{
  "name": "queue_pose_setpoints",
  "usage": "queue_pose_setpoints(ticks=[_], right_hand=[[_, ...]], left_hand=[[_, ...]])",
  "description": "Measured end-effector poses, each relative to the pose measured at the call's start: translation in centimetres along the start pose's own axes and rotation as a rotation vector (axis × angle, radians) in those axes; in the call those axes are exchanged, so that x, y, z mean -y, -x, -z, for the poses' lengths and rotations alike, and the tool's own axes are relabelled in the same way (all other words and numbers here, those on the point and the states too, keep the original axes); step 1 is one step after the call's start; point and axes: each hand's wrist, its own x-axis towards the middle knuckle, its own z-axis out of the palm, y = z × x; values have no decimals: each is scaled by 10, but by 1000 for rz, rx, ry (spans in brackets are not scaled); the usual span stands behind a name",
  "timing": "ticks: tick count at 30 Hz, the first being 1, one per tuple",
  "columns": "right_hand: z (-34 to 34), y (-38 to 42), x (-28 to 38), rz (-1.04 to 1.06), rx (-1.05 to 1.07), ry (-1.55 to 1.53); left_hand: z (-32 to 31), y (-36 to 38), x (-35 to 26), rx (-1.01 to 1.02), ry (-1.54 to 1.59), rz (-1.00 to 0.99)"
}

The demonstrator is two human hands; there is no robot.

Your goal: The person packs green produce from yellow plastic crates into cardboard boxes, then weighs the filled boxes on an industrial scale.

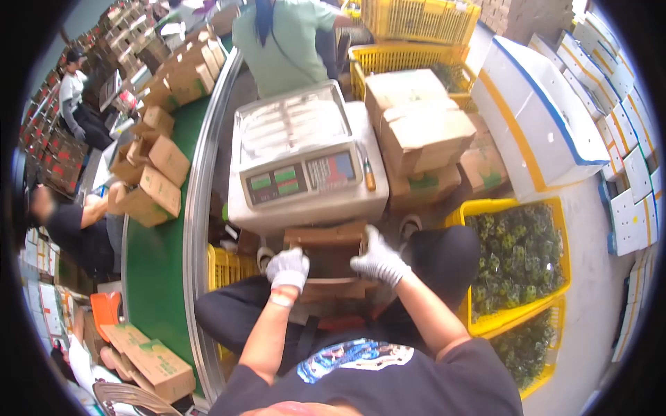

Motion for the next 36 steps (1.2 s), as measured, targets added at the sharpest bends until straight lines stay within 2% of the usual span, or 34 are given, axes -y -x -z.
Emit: queue_pose_setpoints(ticks=[1, 2, 3, 4, 5, 6, 8, 9, 10, 11, 13, 14, 15, 17, 18, 20, 23, 24, 25, 27, 28, 31, 33, 34, 35, 36], right_hand=[[-15, -11, -23, 128, -176, 69], [-1, 16, 15, 59, -220, 139], [0, 26, 20, 142, -282, 215], [7, 37, 31, 201, -162, 187], [7, 34, 24, 442, -41, 269], [6, 33, 29, 480, 63, 404], [6, 10, 19, 631, 155, 322], [10, -2, 23, 552, 307, 433], [1, -14, 13, 624, 318, 493], [-8, -26, 8, 705, 317, 558], [6, -20, 49, 147, 642, 433], [-7, -44, 17, 356, 576, 379], [0, -39, 25, 276, 591, 334], [-2, -52, 0, 420, 544, 233], [-3, -52, 1, 357, 538, 180], [-7, -50, 4, 229, 532, 77], [0, -26, 20, 265, 385, 28], [4, -17, 15, 220, 356, -53], [16, -1, 27, 83, 402, -71], [14, 10, 17, 153, 374, 16], [5, 6, 12, 471, 300, 227], [4, 3, 17, -86, 430, -19], [1, -9, -5, -71, 331, 0], [1, -8, -4, -32, 273, 60], [1, -7, -3, 9, 219, 122], [5, -3, 3, -21, 250, 126]], left_hand=[[-4, -7, -4, 85, -1, 11], [-8, -8, -4, 48, 85, -18], [-14, -7, 1, 20, 167, -41], [-14, -11, 4, 128, 212, 20], [-26, -23, 9, 237, 225, 46], [-16, -18, 7, 185, 209, 80], [-26, -23, 10, 221, 275, 117], [-29, -27, 10, 259, 323, 126], [-13, -28, 4, 365, 345, 160], [-13, -28, 4, 351, 394, 164], [-4, -25, 13, 391, 434, 156], [7, -18, 24, 391, 640, -23], [-6, -11, 46, 409, 890, -186], [-5, 1, 77, 446, 806, -398], [-1, 2, 76, 448, 737, -326], [-14, 0, 71, 393, 826, -253], [-16, 3, 67, 289, 906, -180], [-20, 6, 67, 288, 911, -142], [-20, 9, 67, 288, 919, -104], [-21, 16, 64, 173, 946, -91], [-23, 18, 63, 156, 951, -69], [-31, 16, 57, 13, 815, -98], [-31, 13, 48, -75, 743, -85], [-39, 8, 44, -14, 679, 32], [-43, 5, 36, -133, 630, 104], [-43, 5, 27, -253, 577, 179]])
